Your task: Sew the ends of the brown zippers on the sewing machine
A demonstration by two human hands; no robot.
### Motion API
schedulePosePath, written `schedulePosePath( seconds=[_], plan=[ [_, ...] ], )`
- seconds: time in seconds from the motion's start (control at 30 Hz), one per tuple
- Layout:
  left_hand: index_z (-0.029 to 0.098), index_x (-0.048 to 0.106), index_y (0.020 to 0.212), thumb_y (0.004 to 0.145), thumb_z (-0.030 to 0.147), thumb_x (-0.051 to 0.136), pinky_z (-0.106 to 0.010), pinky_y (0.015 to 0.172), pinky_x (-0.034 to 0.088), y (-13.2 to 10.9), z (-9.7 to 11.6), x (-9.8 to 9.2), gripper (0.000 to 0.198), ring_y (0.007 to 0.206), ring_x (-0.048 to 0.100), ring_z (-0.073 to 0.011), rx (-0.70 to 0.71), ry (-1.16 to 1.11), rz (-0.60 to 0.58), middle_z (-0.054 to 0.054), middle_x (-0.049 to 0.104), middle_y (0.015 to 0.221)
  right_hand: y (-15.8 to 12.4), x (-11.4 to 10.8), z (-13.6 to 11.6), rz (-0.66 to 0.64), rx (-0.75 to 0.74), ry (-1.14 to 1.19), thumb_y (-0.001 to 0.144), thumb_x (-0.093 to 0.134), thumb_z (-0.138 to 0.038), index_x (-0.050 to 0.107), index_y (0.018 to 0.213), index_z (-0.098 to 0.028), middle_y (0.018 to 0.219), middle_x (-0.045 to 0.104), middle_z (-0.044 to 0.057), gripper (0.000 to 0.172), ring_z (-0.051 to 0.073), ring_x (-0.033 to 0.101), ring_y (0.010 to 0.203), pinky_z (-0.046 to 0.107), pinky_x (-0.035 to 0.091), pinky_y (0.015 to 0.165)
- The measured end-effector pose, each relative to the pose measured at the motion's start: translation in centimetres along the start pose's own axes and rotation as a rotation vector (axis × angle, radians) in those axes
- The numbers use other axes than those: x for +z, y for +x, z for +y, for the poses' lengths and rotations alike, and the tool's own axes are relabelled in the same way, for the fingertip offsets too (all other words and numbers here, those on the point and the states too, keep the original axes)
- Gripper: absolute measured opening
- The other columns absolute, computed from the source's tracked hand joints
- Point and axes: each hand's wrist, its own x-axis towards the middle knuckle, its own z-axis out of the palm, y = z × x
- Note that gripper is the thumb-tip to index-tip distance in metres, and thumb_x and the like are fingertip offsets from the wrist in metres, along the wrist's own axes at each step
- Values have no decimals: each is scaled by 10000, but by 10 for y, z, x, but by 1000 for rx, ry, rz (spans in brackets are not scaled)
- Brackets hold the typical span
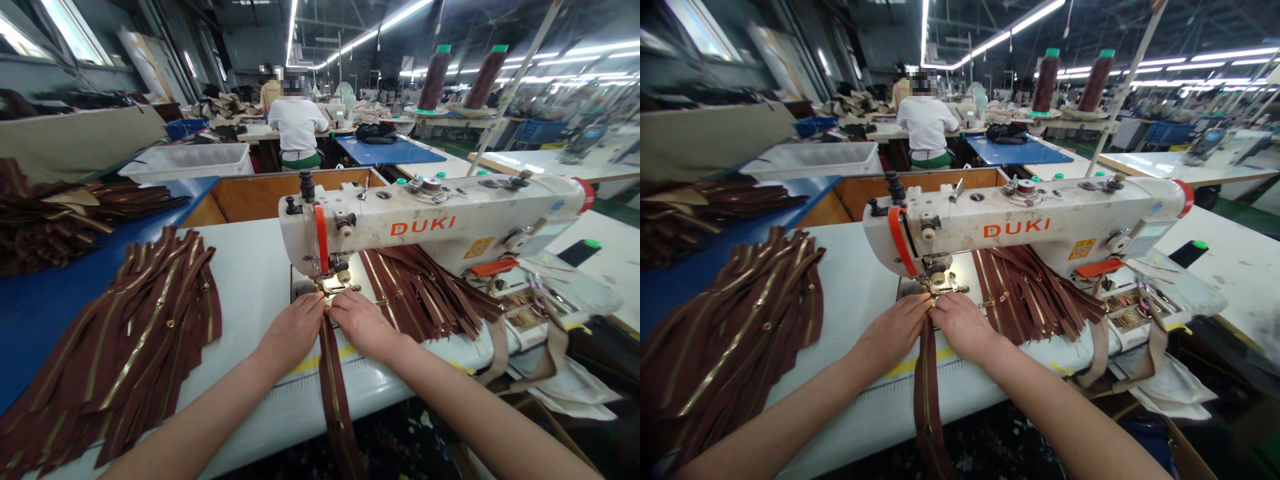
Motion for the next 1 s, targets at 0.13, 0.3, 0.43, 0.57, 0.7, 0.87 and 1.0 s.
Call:
schedulePosePath(
  seconds=[0.13,0.3,0.43,0.57,0.7,0.87,1.0],
  plan=[
    [72,599,1037,913,91,338,-400,909,494,0,1,-1,290,1021,590,-241,10,14,-27,-145,652,1069,0,0,0,6,-7,-9,892,542,-146,639,934,-124,899,603,67,108,205,483,901,311,423,841],
    [116,595,966,903,97,363,-418,919,478,0,4,-6,241,999,577,-242,-4,-8,-95,-123,634,1022,0,-1,-1,4,-5,-9,899,535,-158,639,937,-127,910,608,65,115,208,489,908,316,425,835],
    [125,586,956,903,99,369,-419,865,496,3,5,-9,225,951,561,-245,-63,-45,-101,-113,604,983,0,-3,-2,-16,3,4,908,522,-162,638,974,-126,926,612,68,139,209,494,926,319,425,848],
    [111,577,974,884,73,396,-410,861,492,8,3,-8,206,917,536,-242,-98,-55,-129,-102,582,955,0,-2,-1,-3,1,2,901,531,-161,638,938,-127,906,607,62,118,208,494,911,316,426,835],
    [122,572,945,864,62,423,-422,880,478,13,1,-7,180,935,532,-252,-139,-74,-196,-98,582,954,0,0,-1,9,3,-2,908,522,-167,640,919,-136,886,603,60,123,205,492,893,311,424,816],
    [134,556,925,855,59,394,-427,865,475,14,1,-7,191,929,526,-260,-138,-73,-191,-101,579,947,0,-1,-2,20,13,-5,905,527,-164,643,925,-140,885,600,58,120,201,490,887,305,419,804],
    [142,548,942,852,60,373,-428,839,481,12,0,-3,213,936,531,-260,-130,-60,-165,-96,574,939,0,-2,-3,13,24,-2,900,536,-163,642,911,-138,883,600,60,109,200,486,885,303,416,796]
  ],
)
